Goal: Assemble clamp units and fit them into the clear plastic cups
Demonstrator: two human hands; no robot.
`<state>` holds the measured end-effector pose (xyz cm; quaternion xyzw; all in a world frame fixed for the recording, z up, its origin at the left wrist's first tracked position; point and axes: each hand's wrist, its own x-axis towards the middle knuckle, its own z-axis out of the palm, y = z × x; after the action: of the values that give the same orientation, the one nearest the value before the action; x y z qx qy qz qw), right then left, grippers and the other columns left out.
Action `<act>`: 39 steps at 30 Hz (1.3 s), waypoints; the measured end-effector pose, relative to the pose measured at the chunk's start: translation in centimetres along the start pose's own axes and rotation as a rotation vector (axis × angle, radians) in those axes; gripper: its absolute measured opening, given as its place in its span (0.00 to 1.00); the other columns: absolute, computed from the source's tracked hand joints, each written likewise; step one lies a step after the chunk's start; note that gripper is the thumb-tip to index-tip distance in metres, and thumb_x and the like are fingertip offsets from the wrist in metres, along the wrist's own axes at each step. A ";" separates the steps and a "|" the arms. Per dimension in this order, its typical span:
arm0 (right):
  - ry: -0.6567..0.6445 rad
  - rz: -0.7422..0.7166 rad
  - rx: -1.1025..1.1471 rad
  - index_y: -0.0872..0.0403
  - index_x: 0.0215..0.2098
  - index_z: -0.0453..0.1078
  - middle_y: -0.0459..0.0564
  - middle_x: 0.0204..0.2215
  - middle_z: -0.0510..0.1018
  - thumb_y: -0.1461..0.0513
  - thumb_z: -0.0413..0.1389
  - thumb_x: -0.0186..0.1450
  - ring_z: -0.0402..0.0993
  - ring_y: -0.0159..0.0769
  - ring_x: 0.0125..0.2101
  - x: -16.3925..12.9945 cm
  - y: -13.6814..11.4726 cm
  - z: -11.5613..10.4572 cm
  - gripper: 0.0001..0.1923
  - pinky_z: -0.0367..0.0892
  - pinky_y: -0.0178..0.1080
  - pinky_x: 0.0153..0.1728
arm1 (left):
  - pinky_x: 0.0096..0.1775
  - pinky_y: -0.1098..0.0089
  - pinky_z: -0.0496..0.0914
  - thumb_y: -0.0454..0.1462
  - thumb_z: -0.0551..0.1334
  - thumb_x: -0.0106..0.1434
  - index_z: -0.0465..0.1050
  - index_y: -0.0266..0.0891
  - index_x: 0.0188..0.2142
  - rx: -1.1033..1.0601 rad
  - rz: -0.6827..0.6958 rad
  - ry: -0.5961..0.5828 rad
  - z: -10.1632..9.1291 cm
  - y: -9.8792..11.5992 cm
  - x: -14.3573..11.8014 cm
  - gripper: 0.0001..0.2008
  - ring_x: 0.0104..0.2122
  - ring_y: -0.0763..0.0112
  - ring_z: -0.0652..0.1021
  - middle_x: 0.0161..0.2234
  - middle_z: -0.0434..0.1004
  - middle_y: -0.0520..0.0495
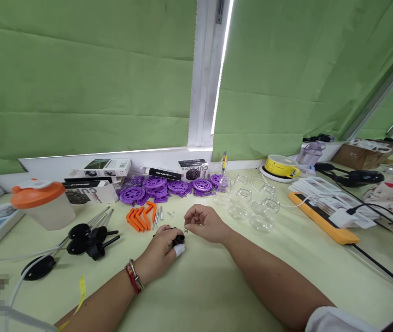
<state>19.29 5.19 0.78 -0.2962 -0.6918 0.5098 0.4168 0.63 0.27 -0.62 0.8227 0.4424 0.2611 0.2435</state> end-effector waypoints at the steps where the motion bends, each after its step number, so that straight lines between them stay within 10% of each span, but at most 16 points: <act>1: -0.010 -0.008 -0.002 0.55 0.32 0.66 0.46 0.26 0.73 0.62 0.61 0.52 0.65 0.26 0.22 -0.2 -0.3 0.3 0.11 0.62 0.32 0.25 | 0.41 0.65 0.65 0.37 0.55 0.61 0.68 0.40 0.35 -0.004 -0.004 -0.001 0.0 0.0 0.0 0.04 0.39 0.64 0.67 0.33 0.71 0.47; 9: -0.068 -0.061 -0.111 0.56 0.30 0.71 0.39 0.16 0.65 0.62 0.62 0.52 0.56 0.23 0.17 -0.5 0.2 0.1 0.08 0.54 0.30 0.19 | 0.41 0.66 0.63 0.36 0.55 0.61 0.68 0.39 0.34 -0.011 -0.001 -0.020 0.0 0.0 0.1 0.05 0.38 0.64 0.66 0.32 0.70 0.48; 30: -0.250 -0.267 -0.322 0.56 0.24 0.72 0.48 0.30 0.72 0.60 0.63 0.53 0.62 0.24 0.22 -0.3 0.1 0.5 0.07 0.60 0.30 0.24 | 0.37 0.67 0.63 0.41 0.55 0.62 0.70 0.40 0.34 0.052 0.012 0.001 0.1 -0.1 0.0 0.09 0.34 0.66 0.69 0.30 0.72 0.48; 39: 0.027 0.290 -0.254 0.54 0.29 0.63 0.40 0.18 0.65 0.63 0.57 0.56 0.61 0.26 0.19 0.6 3.5 0.8 0.05 0.57 0.30 0.20 | 0.43 0.60 0.66 0.50 0.69 0.44 0.65 0.40 0.47 0.367 -0.041 -0.013 -3.7 -0.6 0.0 0.33 0.44 0.54 0.71 0.46 0.69 0.40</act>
<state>18.20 6.36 -2.48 -0.4496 -0.6952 0.4691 0.3075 -2.16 1.17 1.78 0.8459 0.4976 0.1657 0.0975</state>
